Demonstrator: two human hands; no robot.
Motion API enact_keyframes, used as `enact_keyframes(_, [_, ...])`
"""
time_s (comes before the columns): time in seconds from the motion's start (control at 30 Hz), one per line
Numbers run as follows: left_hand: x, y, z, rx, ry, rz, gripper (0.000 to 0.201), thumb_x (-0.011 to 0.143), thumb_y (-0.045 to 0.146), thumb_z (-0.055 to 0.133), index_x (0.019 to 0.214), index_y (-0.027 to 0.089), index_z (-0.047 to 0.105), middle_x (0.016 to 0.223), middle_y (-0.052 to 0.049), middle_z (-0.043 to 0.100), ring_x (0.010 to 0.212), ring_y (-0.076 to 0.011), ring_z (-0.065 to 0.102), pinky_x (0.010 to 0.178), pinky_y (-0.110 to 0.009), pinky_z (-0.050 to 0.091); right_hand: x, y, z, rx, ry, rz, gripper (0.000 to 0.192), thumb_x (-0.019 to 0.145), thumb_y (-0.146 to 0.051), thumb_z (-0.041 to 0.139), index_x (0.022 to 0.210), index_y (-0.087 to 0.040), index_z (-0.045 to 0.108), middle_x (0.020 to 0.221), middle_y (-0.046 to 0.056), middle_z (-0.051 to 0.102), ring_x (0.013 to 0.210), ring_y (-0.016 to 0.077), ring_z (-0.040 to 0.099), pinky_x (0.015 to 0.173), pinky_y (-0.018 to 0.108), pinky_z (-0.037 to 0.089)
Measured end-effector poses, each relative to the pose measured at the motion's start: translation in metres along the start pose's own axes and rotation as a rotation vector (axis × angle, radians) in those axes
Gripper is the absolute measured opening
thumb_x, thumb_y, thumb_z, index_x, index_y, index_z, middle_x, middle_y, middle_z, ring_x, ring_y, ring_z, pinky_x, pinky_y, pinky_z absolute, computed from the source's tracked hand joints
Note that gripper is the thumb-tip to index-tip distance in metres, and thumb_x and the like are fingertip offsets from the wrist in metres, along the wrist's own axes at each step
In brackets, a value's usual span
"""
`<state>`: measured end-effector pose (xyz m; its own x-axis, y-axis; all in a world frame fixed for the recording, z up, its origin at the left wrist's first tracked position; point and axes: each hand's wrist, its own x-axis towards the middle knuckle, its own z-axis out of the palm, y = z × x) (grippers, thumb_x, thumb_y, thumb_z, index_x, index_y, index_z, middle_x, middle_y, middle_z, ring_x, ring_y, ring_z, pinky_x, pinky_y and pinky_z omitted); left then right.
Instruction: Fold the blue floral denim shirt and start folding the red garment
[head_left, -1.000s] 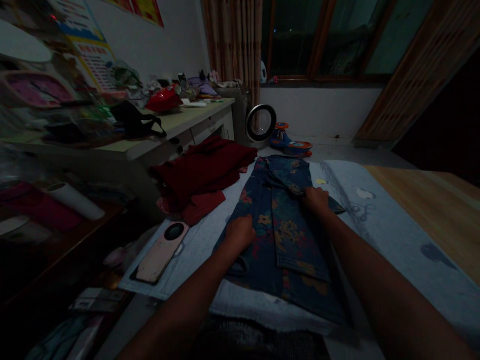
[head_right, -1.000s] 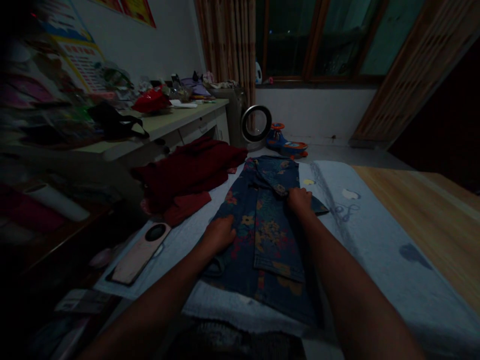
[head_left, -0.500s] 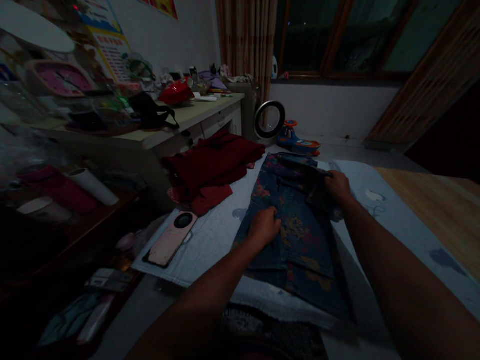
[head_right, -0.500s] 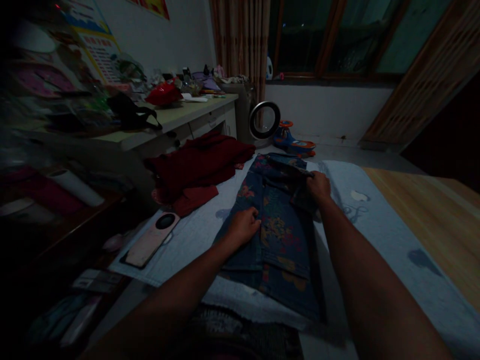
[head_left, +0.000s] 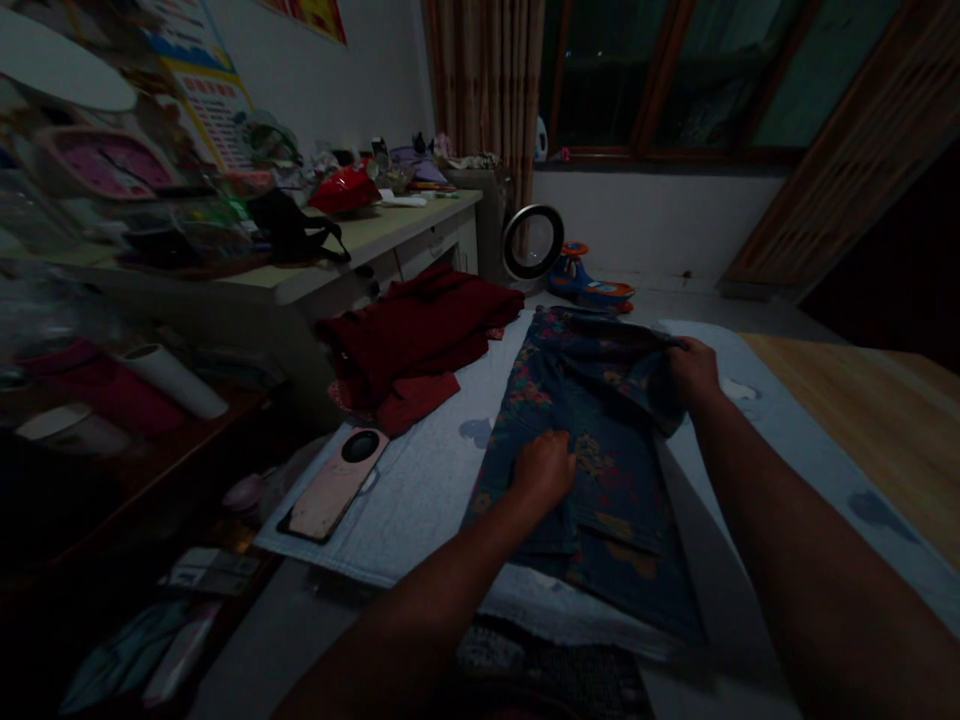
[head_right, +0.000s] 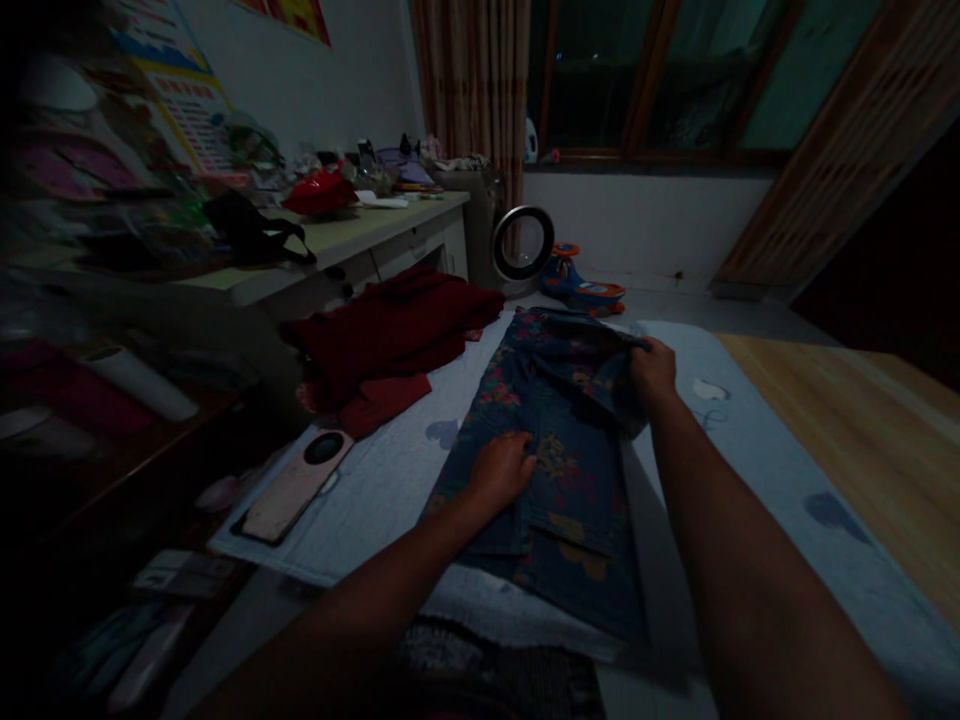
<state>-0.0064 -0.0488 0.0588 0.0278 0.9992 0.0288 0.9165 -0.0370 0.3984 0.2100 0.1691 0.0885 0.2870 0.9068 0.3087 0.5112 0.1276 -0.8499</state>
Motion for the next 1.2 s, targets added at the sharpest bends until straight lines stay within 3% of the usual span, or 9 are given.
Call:
enact_keyframes(0.2, [0.001, -0.003, 0.007, -0.044, -0.021, 0.013, 0.025, 0.09, 0.028, 0.054, 0.113, 0.019, 0.06, 0.111, -0.008, 0.066, 0.105, -0.0209, 0.063, 0.092, -0.031, 0.048, -0.009, 0.017, -0.003, -0.034, -0.065, 0.13, 0.036, 0.067, -0.028, 0.052, 0.093, -0.012, 0.07, 0.069, 0.003, 0.062, 0.056, 0.0153, 0.053, 0.055, 0.027, 0.041])
enact_keyframes(0.37, [-0.005, -0.007, 0.001, -0.062, -0.043, 0.094, 0.025, 0.094, 0.028, 0.045, 0.11, 0.019, 0.062, 0.106, -0.009, 0.066, 0.098, -0.0212, 0.063, 0.088, -0.032, 0.049, -0.008, 0.031, -0.009, -0.244, -0.04, 0.091, 0.046, 0.07, -0.034, 0.055, 0.11, -0.011, 0.063, 0.094, 0.011, 0.066, 0.08, 0.0229, 0.059, 0.072, 0.033, 0.046])
enact_keyframes(0.47, [-0.016, -0.018, -0.004, -0.028, -0.051, 0.189, 0.029, 0.097, 0.023, 0.037, 0.113, 0.021, 0.061, 0.111, -0.008, 0.064, 0.106, -0.0205, 0.06, 0.095, -0.034, 0.046, -0.02, 0.042, -0.017, -0.397, 0.062, -0.024, 0.059, 0.07, -0.038, 0.06, 0.12, -0.008, 0.054, 0.109, 0.018, 0.061, 0.098, 0.0285, 0.055, 0.086, 0.04, 0.044])
enact_keyframes(0.57, [-0.029, -0.032, -0.001, 0.029, -0.036, 0.261, 0.037, 0.097, 0.034, 0.042, 0.132, 0.024, 0.05, 0.139, -0.007, 0.051, 0.132, -0.0248, 0.042, 0.111, -0.043, 0.031, -0.044, 0.05, -0.025, -0.444, 0.113, -0.225, 0.054, 0.075, -0.043, 0.057, 0.117, -0.009, 0.053, 0.112, 0.019, 0.057, 0.102, 0.0293, 0.052, 0.089, 0.041, 0.043])
enact_keyframes(0.67, [-0.039, -0.041, 0.009, 0.058, -0.096, 0.293, 0.055, 0.097, 0.05, 0.036, 0.146, 0.025, 0.033, 0.156, -0.006, 0.031, 0.145, -0.0274, 0.022, 0.117, -0.05, 0.019, -0.071, 0.059, -0.026, -0.456, -0.123, -0.37, 0.049, 0.08, -0.05, 0.054, 0.11, -0.013, 0.056, 0.105, 0.015, 0.059, 0.097, 0.0272, 0.055, 0.086, 0.039, 0.045])
enact_keyframes(0.77, [-0.043, -0.044, 0.016, 0.079, -0.107, 0.294, 0.058, 0.099, 0.053, 0.028, 0.149, 0.025, 0.027, 0.159, -0.006, 0.024, 0.147, -0.0268, 0.015, 0.118, -0.051, 0.014, -0.088, 0.066, -0.022, -0.56, -0.339, -0.431, 0.057, 0.076, -0.052, 0.06, 0.118, -0.013, 0.056, 0.114, 0.016, 0.059, 0.104, 0.029, 0.055, 0.089, 0.039, 0.044])
enact_keyframes(0.83, [-0.043, -0.043, 0.018, 0.083, -0.099, 0.295, 0.058, 0.099, 0.053, 0.027, 0.15, 0.025, 0.027, 0.159, -0.005, 0.024, 0.147, -0.0269, 0.015, 0.118, -0.051, 0.013, -0.09, 0.067, -0.018, -0.648, -0.368, -0.406, 0.05, 0.077, -0.043, 0.061, 0.118, -0.013, 0.057, 0.118, 0.016, 0.059, 0.107, 0.0286, 0.055, 0.089, 0.038, 0.043])
enact_keyframes(1.0, [-0.044, -0.042, 0.016, 0.082, -0.094, 0.288, 0.058, 0.098, 0.052, 0.031, 0.15, 0.026, 0.027, 0.159, -0.004, 0.023, 0.147, -0.0273, 0.016, 0.118, -0.051, 0.014, -0.066, 0.052, -0.023, -0.632, -0.378, -0.225, 0.024, 0.079, -0.019, 0.048, 0.096, -0.016, 0.066, 0.095, 0.008, 0.068, 0.09, 0.0222, 0.061, 0.079, 0.031, 0.044])
enact_keyframes(1.2, [-0.047, -0.04, 0.01, 0.077, -0.114, 0.368, 0.058, 0.099, 0.051, 0.031, 0.152, 0.028, 0.022, 0.16, -0.002, 0.023, 0.147, -0.0234, 0.014, 0.118, -0.05, 0.014, -0.041, 0.033, -0.062, -0.414, 0.008, 0.132, 0.041, 0.084, -0.025, 0.039, 0.12, -0.013, 0.055, 0.114, 0.018, 0.061, 0.104, 0.0287, 0.058, 0.084, 0.039, 0.046])
